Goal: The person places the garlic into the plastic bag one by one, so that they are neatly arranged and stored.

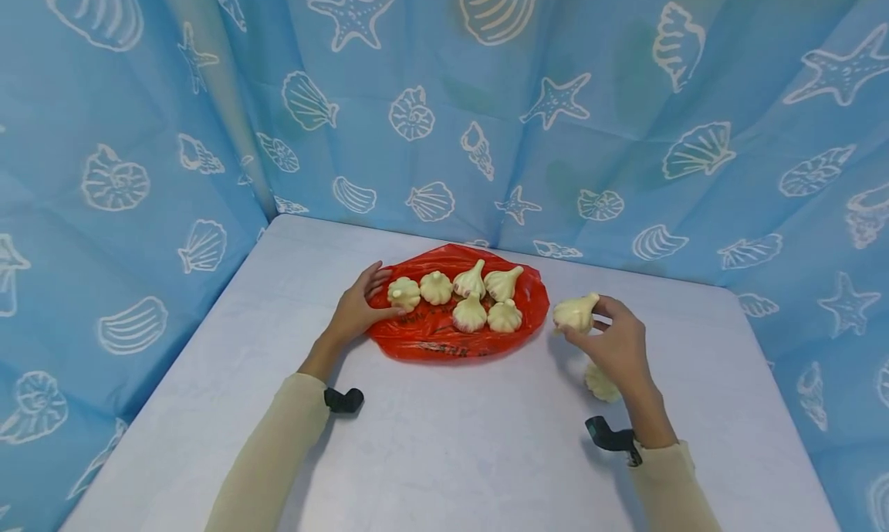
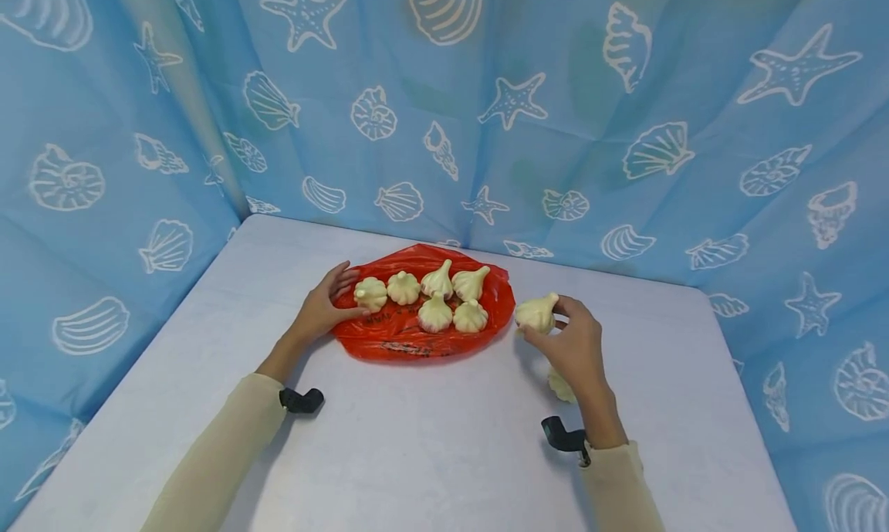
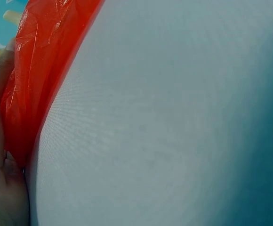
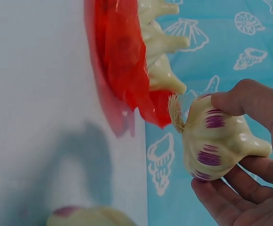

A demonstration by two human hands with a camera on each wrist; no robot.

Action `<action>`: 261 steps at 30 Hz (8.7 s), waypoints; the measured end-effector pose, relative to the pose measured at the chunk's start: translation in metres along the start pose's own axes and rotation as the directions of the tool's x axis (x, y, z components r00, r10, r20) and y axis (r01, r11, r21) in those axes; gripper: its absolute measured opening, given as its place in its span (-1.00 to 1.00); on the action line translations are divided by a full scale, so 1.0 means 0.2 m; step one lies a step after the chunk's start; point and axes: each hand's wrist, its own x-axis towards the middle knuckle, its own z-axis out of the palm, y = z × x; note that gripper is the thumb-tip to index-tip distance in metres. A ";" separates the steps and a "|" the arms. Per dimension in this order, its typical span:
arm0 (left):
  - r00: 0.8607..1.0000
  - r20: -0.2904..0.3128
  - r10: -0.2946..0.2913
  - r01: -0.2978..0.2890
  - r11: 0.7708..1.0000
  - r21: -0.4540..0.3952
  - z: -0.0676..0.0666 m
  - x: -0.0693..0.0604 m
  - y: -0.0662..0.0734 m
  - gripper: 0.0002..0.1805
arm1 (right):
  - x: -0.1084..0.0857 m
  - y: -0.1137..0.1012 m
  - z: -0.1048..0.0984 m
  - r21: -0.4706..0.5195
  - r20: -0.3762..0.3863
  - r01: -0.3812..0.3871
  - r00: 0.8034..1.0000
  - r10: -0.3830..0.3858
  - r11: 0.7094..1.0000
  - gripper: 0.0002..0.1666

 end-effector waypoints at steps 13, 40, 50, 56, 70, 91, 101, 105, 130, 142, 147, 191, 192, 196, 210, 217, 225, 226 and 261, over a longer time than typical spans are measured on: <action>1.000 0.007 0.000 0.000 1.000 -0.003 0.01 0.01 -0.01 0.20 | 0.05 -0.10 0.08 0.026 -0.019 0.070 0.997 -0.069 0.997 -0.16; 1.000 0.000 0.023 -0.023 0.999 -0.022 0.01 0.01 -0.01 0.19 | 0.11 -0.46 0.44 0.173 0.101 0.204 0.970 -0.223 0.964 -0.29; 1.000 0.001 0.029 -0.029 0.999 -0.035 0.00 0.00 -0.01 0.18 | 0.10 -0.51 0.57 0.150 0.150 0.231 0.956 -0.253 0.961 -0.27; 1.000 0.004 0.026 -0.025 0.998 -0.061 0.00 0.00 0.00 0.17 | 0.07 -0.51 0.66 0.113 0.154 0.261 0.949 -0.277 0.959 -0.26; 1.000 0.007 0.029 -0.029 0.998 -0.048 -0.01 0.00 0.00 0.17 | 0.05 -0.55 0.74 0.045 0.170 0.321 0.930 -0.324 0.946 -0.24; 1.000 -0.008 0.018 -0.018 0.999 -0.039 0.00 0.00 0.00 0.16 | 0.07 -0.49 0.78 -0.004 0.199 0.330 0.925 -0.323 0.944 -0.25; 1.000 0.001 0.003 -0.003 0.998 -0.065 0.00 0.01 0.00 0.17 | 0.07 -0.48 0.79 -0.071 0.209 0.339 0.925 -0.319 0.938 -0.31; 1.000 -0.005 0.006 -0.006 0.998 -0.058 0.00 0.01 -0.01 0.17 | 0.08 -0.47 0.80 -0.081 0.209 0.331 0.928 -0.309 0.940 -0.30; 1.000 0.004 0.020 -0.020 0.996 -0.082 -0.01 0.01 0.00 0.17 | 0.07 -0.47 0.79 -0.054 0.208 0.343 0.923 -0.325 0.938 -0.23; 1.000 -0.004 0.020 -0.021 0.997 -0.071 0.00 0.01 -0.01 0.17 | 0.06 -0.51 0.69 -0.003 0.144 0.345 0.929 -0.341 0.939 -0.27; 1.000 0.000 0.015 -0.015 0.998 -0.059 0.01 0.01 0.00 0.17 | 0.06 -0.52 0.61 -0.005 0.130 0.329 0.937 -0.325 0.944 -0.36; 1.000 0.018 -0.007 0.008 0.999 -0.046 0.00 0.00 0.01 0.17 | -0.18 0.09 -0.18 -0.193 0.009 0.035 0.999 -0.033 0.981 -0.23; 1.000 0.018 -0.009 0.010 0.999 -0.042 0.00 0.00 0.01 0.17 | -0.19 0.10 -0.18 -0.191 0.014 0.033 0.999 -0.031 0.981 -0.22; 1.000 0.020 -0.011 0.011 0.999 -0.036 0.00 0.00 0.01 0.18 | -0.23 0.15 -0.16 -0.186 0.032 0.017 0.999 -0.011 0.982 -0.15; 1.000 0.021 0.008 -0.007 0.999 -0.052 0.00 0.00 0.00 0.19 | -0.28 0.28 -0.12 -0.195 0.063 -0.039 0.997 0.052 0.980 -0.11; 1.000 0.017 0.014 -0.013 0.998 -0.057 0.00 0.00 0.00 0.18 | -0.29 0.32 -0.09 -0.195 0.062 -0.047 0.996 0.060 0.980 -0.11; 1.000 0.018 0.026 -0.024 0.998 -0.056 -0.01 0.00 0.00 0.18 | -0.31 0.34 -0.07 -0.196 0.044 -0.019 0.999 0.028 0.980 -0.17; 1.000 0.016 0.024 -0.023 0.998 -0.056 -0.01 0.00 0.00 0.18 | -0.31 0.34 -0.06 -0.196 0.042 -0.015 0.999 0.024 0.980 -0.18; 1.000 0.015 -0.002 0.003 0.999 -0.040 0.00 -0.01 0.01 0.18 | -0.30 0.34 -0.04 -0.171 -0.059 0.106 0.991 -0.118 0.979 -0.29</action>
